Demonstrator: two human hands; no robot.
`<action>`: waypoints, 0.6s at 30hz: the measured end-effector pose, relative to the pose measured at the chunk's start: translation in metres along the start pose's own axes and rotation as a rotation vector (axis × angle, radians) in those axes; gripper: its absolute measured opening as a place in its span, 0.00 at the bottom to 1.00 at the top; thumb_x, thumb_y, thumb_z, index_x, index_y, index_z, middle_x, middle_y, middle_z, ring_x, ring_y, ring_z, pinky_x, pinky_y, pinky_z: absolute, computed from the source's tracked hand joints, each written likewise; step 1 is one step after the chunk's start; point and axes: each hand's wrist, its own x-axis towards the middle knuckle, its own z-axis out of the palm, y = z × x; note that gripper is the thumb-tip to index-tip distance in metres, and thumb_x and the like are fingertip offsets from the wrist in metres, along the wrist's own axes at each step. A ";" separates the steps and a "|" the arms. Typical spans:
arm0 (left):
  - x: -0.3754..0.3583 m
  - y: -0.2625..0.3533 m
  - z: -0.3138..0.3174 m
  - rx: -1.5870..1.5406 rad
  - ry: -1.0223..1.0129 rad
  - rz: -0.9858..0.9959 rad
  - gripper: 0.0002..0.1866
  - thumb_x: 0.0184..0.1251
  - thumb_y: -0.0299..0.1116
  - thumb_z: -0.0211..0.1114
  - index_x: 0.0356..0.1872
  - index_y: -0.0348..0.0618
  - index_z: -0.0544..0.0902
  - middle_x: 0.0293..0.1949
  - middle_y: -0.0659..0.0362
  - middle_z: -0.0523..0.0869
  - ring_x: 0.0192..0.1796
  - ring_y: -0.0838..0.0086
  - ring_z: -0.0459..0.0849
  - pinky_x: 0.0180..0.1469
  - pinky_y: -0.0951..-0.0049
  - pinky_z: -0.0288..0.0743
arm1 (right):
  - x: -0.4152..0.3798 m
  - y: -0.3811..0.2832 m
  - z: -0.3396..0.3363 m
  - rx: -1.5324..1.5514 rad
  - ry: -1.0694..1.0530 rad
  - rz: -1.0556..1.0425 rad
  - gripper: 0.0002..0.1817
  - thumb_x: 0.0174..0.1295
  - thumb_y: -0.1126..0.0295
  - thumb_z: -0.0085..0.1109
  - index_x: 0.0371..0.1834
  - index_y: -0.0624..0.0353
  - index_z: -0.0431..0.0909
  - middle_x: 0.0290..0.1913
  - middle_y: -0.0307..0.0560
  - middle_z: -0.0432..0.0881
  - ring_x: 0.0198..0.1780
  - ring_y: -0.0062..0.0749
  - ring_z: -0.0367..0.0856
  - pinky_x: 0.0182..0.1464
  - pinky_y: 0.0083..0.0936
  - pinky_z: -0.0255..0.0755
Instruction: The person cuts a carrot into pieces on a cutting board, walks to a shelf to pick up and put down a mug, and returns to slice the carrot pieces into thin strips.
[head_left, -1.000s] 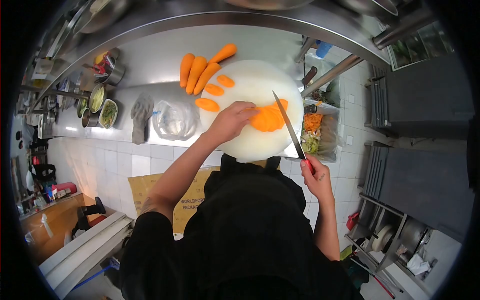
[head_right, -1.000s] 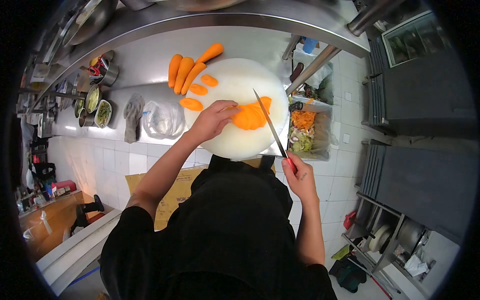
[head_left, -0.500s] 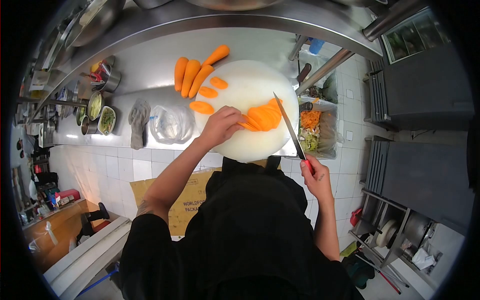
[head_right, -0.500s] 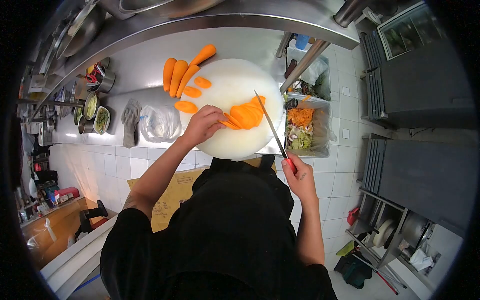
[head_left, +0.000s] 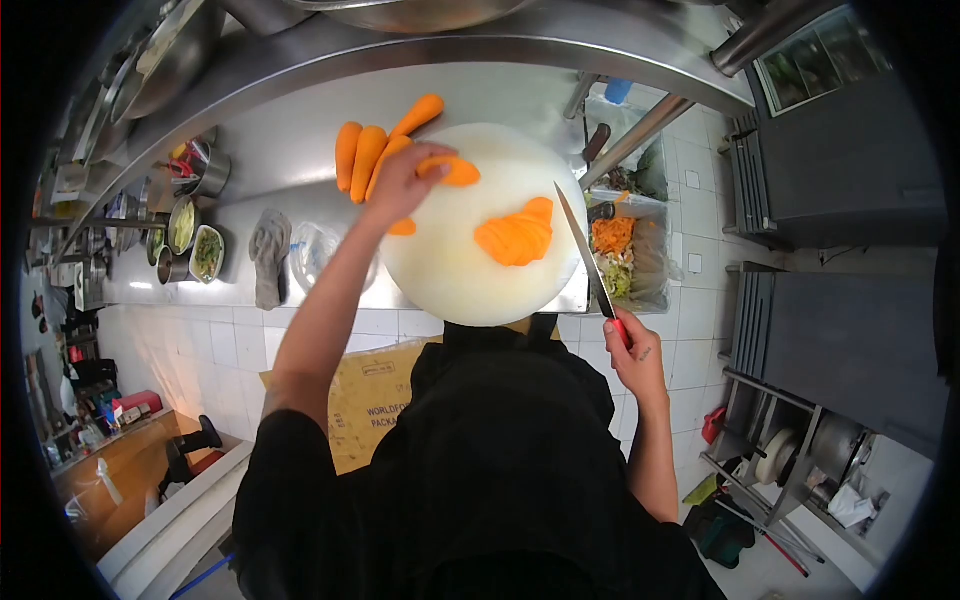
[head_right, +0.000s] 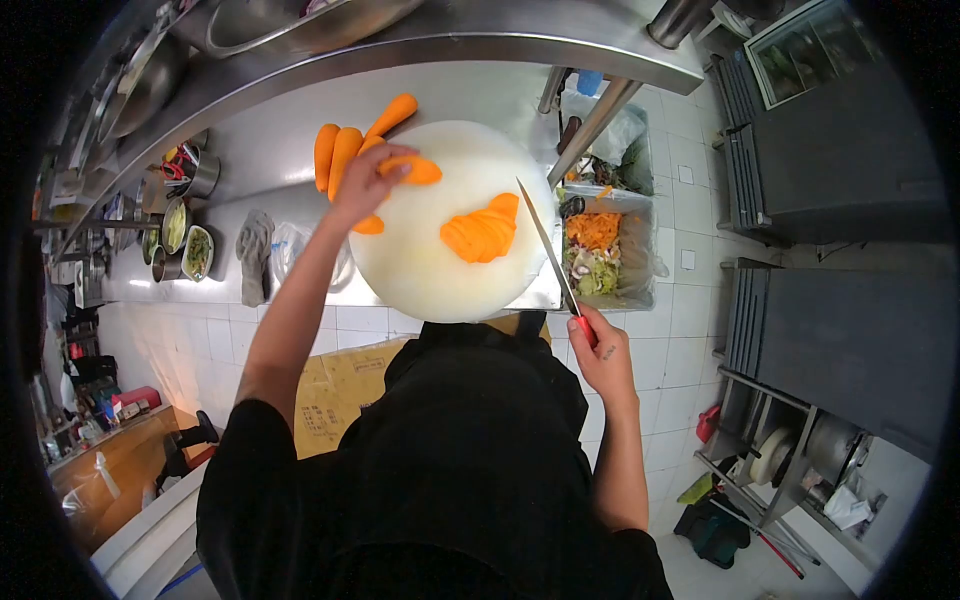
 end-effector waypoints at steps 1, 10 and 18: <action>0.020 0.007 -0.012 0.094 -0.040 -0.050 0.12 0.80 0.28 0.74 0.60 0.43 0.93 0.60 0.54 0.94 0.57 0.66 0.92 0.60 0.67 0.85 | -0.001 -0.001 0.000 -0.002 -0.001 0.000 0.18 0.82 0.66 0.69 0.68 0.64 0.88 0.28 0.42 0.81 0.29 0.21 0.74 0.35 0.26 0.73; 0.053 -0.011 0.014 0.652 0.148 0.353 0.16 0.69 0.22 0.72 0.55 0.47 0.94 0.56 0.53 0.93 0.63 0.51 0.87 0.68 0.51 0.82 | -0.016 0.004 -0.006 0.002 0.062 -0.057 0.19 0.84 0.66 0.68 0.69 0.66 0.87 0.28 0.33 0.80 0.25 0.14 0.73 0.29 0.22 0.69; -0.064 0.044 0.069 0.060 -0.248 0.209 0.26 0.68 0.21 0.78 0.68 0.46 0.89 0.70 0.54 0.86 0.70 0.53 0.85 0.72 0.57 0.82 | -0.027 0.003 -0.013 -0.060 0.078 -0.032 0.18 0.83 0.68 0.68 0.68 0.67 0.87 0.28 0.35 0.80 0.27 0.15 0.74 0.31 0.23 0.70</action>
